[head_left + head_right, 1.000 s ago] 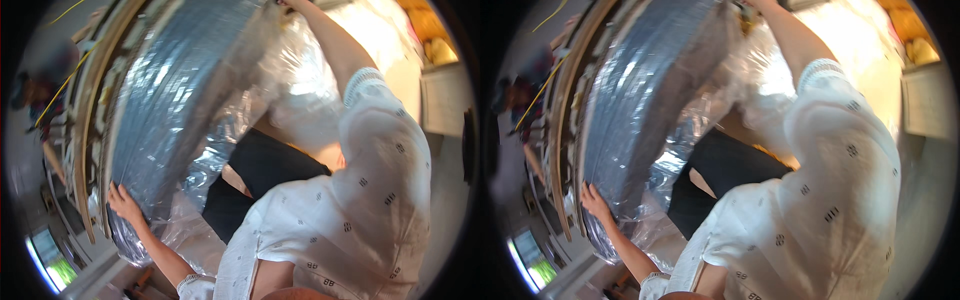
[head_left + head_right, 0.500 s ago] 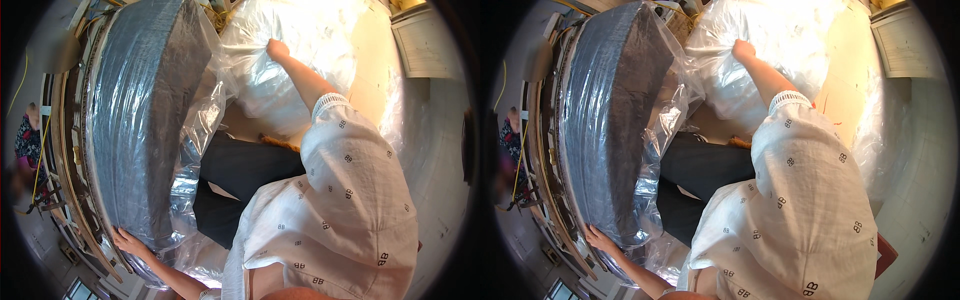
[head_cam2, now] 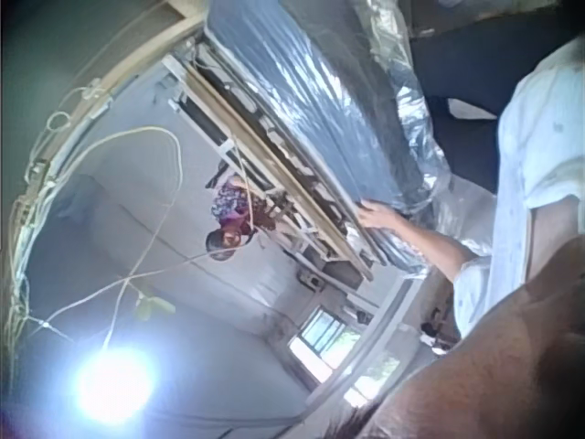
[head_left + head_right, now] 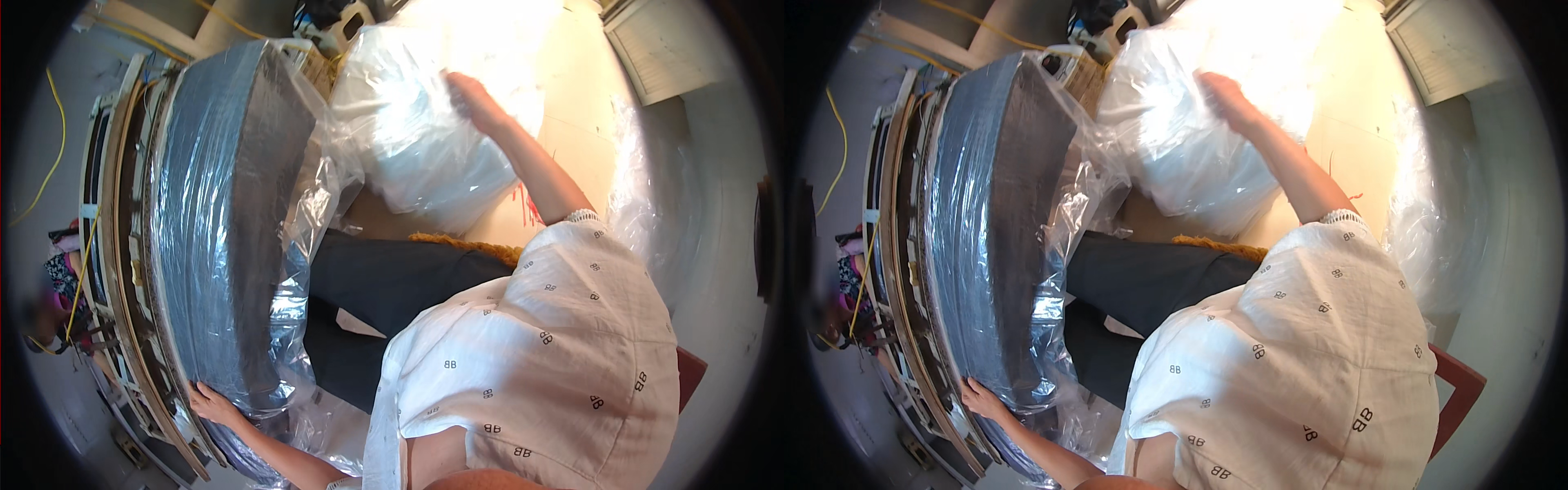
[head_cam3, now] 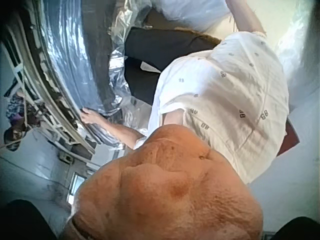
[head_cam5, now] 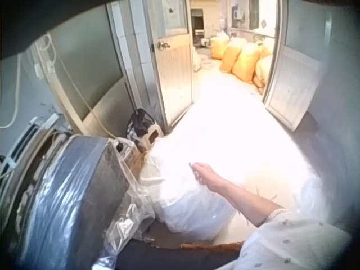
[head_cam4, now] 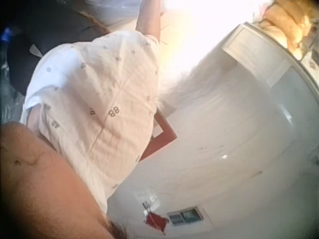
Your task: The person is seen wrapping a large rectangular object, possibly a cushion or mattress part, in a large plastic sheet.
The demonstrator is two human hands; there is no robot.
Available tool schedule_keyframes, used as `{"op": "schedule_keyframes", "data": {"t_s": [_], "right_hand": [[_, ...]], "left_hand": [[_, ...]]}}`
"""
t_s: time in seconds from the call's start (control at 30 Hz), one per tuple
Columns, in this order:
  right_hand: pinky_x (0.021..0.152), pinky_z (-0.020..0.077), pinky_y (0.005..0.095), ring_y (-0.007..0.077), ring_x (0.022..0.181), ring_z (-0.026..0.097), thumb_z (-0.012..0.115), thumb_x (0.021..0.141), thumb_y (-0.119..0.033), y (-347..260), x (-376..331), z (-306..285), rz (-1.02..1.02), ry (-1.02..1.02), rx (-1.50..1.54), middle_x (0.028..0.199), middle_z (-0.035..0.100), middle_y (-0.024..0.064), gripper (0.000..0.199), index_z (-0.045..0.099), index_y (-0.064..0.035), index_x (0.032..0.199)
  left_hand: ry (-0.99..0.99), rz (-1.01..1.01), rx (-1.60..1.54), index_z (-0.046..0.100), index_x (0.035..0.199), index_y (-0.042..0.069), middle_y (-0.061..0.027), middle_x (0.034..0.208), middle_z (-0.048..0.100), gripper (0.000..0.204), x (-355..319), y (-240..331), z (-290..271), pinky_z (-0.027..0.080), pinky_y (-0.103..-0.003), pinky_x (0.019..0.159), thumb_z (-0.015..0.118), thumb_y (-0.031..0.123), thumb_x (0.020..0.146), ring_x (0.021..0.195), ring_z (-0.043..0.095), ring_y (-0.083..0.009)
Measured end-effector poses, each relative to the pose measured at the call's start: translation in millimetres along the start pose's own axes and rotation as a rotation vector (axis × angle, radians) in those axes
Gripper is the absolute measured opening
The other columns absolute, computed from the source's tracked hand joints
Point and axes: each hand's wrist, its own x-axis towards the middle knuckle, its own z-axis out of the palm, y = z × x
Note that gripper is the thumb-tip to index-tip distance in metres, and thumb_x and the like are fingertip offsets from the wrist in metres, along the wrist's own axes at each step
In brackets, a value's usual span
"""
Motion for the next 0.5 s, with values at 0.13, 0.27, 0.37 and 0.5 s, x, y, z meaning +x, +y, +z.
{"op": "schedule_keyframes", "data": {"t_s": [0.13, 0.27, 0.37, 0.5], "right_hand": [[0.051, 0.0377, 0.0177, 0.0051, 0.057, 0.045, 0.050, 0.091, -0.031, -81, -92, 86, -0.137, -0.324, -0.141, 0.074, 0.052, -0.0037, 0.022, 0.055, -0.0107, 0.090], [0.058, 0.0453, 0.0217, 0.0096, 0.058, 0.053, 0.058, 0.086, -0.022, -99, -134, 134, -0.543, -0.642, -0.346, 0.070, 0.054, -0.0004, 0.017, 0.056, -0.0065, 0.091], [0.064, 0.0472, 0.0251, 0.0143, 0.066, 0.057, 0.064, 0.081, -0.020, -113, -168, 165, -0.651, -0.902, -0.361, 0.075, 0.055, 0.0040, 0.019, 0.058, -0.0068, 0.094], [0.080, 0.0452, 0.0324, 0.0219, 0.095, 0.055, 0.072, 0.072, -0.021, -140, -167, 166, -1.151, -0.835, -0.489, 0.097, 0.057, 0.0094, 0.034, 0.061, -0.0102, 0.102]], "left_hand": [[0.103, 0.146, -0.259, 0.048, 0.126, -0.001, -0.0202, 0.125, 0.048, 0.043, 14, 44, -27, 0.038, -0.042, 0.094, 0.052, 0.025, 0.092, 0.115, 0.046, -0.0341], [-0.224, 0.278, -1.148, 0.037, 0.134, 0.005, -0.0129, 0.130, 0.045, 0.053, -52, 291, -137, 0.045, -0.029, 0.082, 0.057, 0.010, 0.085, 0.095, 0.054, -0.0174], [-0.669, 0.302, -1.649, 0.027, 0.137, 0.005, -0.0132, 0.130, 0.041, 0.079, -102, 371, -153, 0.047, -0.026, 0.074, 0.070, -0.002, 0.071, 0.087, 0.055, -0.0138], [-1.029, -0.009, -1.371, 0.059, 0.098, 0.002, 0.0017, 0.078, 0.058, 0.016, -112, 362, -145, 0.042, -0.019, 0.060, 0.063, 0.009, 0.085, 0.066, 0.052, -0.0047]]}}
